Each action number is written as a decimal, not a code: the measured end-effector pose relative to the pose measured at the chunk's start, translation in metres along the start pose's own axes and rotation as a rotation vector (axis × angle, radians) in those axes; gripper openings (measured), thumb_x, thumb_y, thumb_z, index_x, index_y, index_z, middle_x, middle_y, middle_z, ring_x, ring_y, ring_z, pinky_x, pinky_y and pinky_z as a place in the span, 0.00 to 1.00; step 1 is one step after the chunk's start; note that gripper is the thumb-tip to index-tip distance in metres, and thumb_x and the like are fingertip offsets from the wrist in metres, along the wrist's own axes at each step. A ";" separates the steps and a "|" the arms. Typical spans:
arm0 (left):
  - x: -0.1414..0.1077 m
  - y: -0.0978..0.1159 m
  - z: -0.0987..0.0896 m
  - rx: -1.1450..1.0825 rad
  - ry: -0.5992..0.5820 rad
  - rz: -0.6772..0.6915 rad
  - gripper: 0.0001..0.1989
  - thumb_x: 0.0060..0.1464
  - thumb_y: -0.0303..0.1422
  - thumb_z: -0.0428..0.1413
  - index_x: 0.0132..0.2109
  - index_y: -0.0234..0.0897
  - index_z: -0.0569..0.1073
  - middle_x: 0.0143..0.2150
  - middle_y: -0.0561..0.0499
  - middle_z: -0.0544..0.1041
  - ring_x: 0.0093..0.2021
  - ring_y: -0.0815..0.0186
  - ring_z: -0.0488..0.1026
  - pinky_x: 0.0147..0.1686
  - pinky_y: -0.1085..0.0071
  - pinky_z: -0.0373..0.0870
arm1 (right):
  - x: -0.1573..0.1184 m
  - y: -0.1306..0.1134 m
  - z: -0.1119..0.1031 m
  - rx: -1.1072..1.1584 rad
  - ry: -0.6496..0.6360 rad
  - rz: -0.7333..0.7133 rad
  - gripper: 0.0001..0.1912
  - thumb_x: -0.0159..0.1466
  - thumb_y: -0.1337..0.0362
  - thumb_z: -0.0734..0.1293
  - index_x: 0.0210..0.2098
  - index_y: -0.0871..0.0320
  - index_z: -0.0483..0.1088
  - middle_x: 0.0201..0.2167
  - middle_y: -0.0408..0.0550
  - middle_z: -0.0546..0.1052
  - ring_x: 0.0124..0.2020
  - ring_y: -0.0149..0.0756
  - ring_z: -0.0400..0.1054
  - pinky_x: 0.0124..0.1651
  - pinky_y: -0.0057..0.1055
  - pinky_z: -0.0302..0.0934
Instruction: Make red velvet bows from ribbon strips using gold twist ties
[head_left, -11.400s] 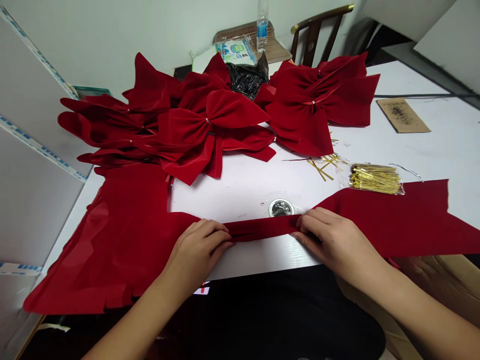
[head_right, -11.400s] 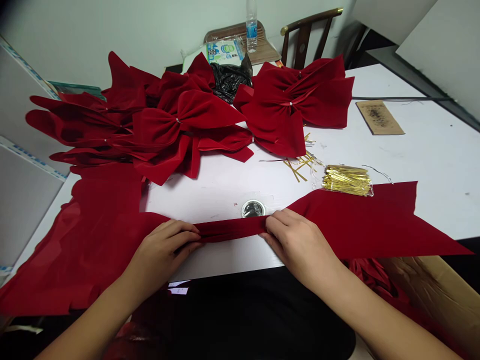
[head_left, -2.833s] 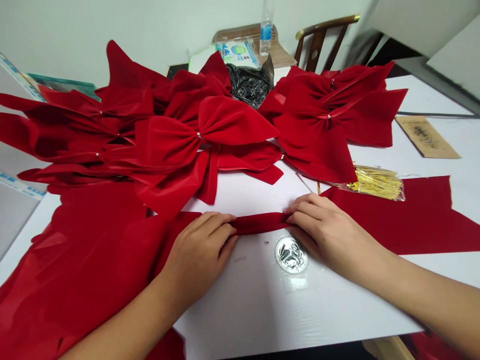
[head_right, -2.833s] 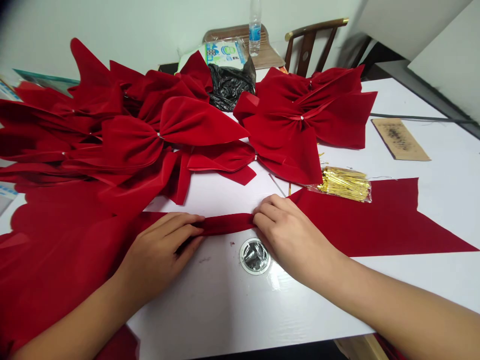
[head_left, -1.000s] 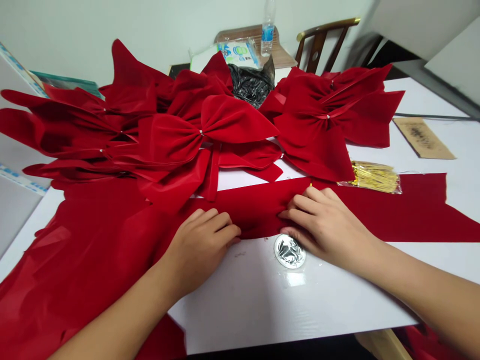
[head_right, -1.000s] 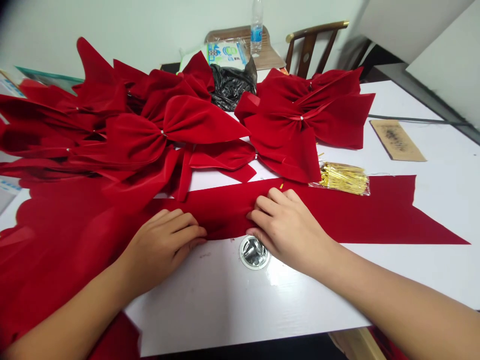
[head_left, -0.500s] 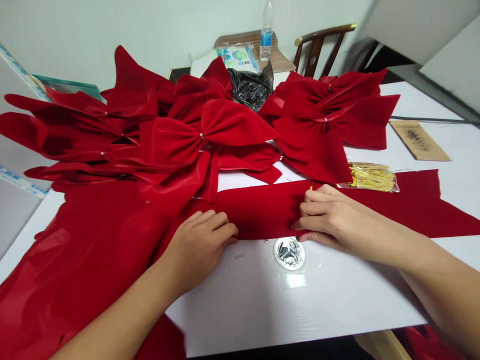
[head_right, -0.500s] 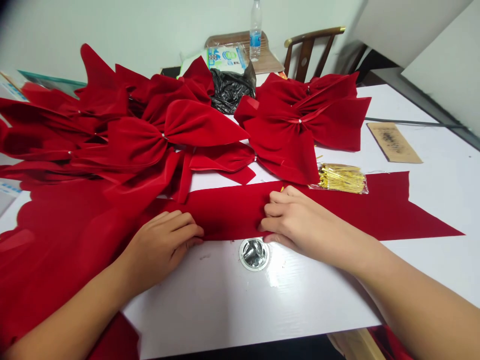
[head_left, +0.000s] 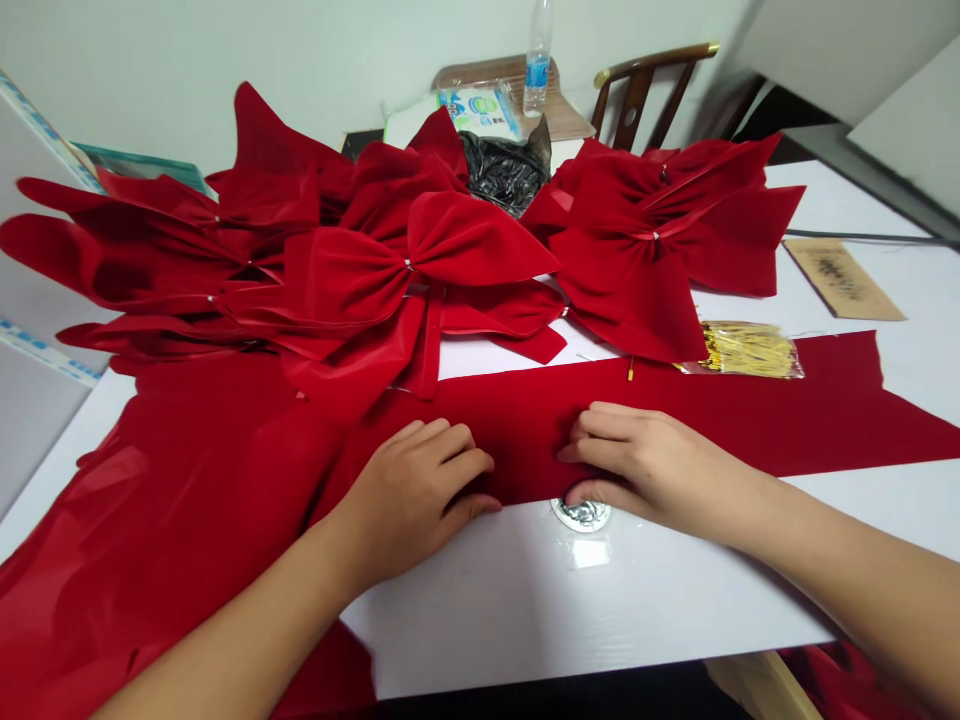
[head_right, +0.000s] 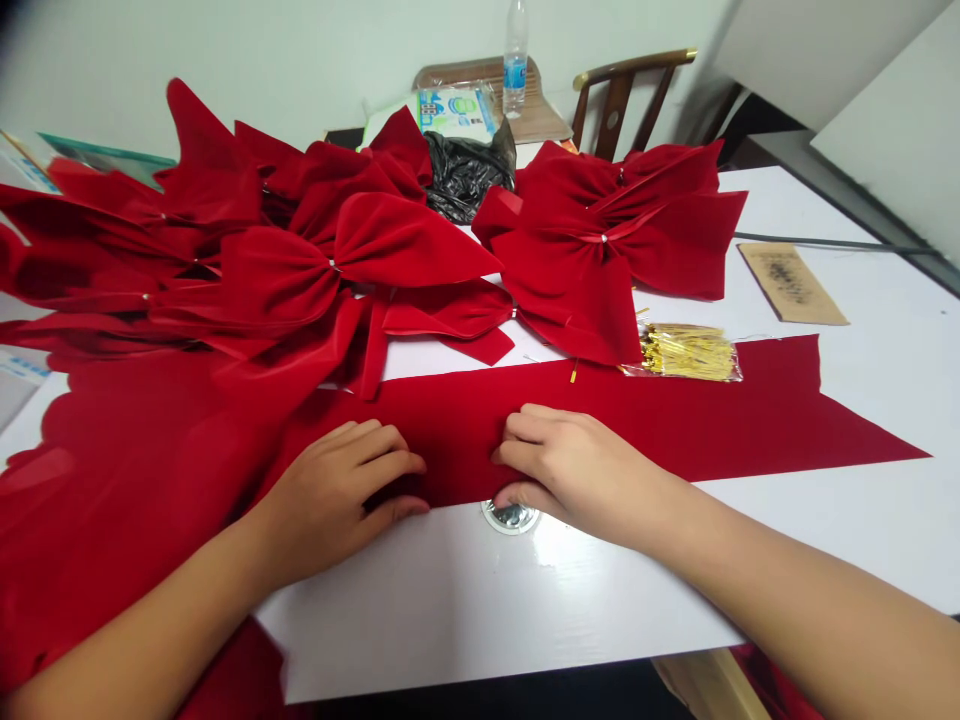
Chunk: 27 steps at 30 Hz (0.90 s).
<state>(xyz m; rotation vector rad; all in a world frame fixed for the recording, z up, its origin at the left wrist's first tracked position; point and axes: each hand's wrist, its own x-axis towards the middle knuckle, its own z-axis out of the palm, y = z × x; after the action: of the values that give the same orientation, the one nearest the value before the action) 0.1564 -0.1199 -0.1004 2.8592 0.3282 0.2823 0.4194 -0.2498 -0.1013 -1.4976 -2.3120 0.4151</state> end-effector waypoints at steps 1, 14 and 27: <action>0.000 0.000 0.000 -0.001 0.005 0.002 0.12 0.65 0.42 0.58 0.45 0.38 0.77 0.39 0.51 0.75 0.36 0.62 0.67 0.38 0.64 0.60 | 0.000 0.000 0.000 -0.011 0.004 -0.005 0.14 0.72 0.57 0.66 0.45 0.60 0.78 0.36 0.49 0.73 0.37 0.36 0.68 0.37 0.32 0.63; 0.001 -0.003 0.005 0.066 0.146 -0.043 0.09 0.69 0.34 0.54 0.43 0.38 0.79 0.35 0.53 0.78 0.34 0.65 0.69 0.36 0.65 0.62 | 0.003 0.004 0.003 -0.206 0.132 -0.033 0.15 0.75 0.64 0.60 0.46 0.60 0.78 0.32 0.49 0.74 0.34 0.34 0.65 0.34 0.31 0.59; 0.002 0.000 0.005 0.120 0.143 -0.021 0.10 0.69 0.32 0.54 0.40 0.36 0.78 0.34 0.51 0.76 0.33 0.64 0.67 0.35 0.65 0.62 | 0.002 -0.002 0.002 -0.252 0.086 0.035 0.15 0.75 0.65 0.60 0.34 0.60 0.73 0.30 0.47 0.71 0.29 0.32 0.63 0.31 0.32 0.52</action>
<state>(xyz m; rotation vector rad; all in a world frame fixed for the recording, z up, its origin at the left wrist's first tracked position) 0.1592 -0.1208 -0.1051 2.9572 0.4157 0.4795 0.4165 -0.2490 -0.1018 -1.6366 -2.3417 0.0673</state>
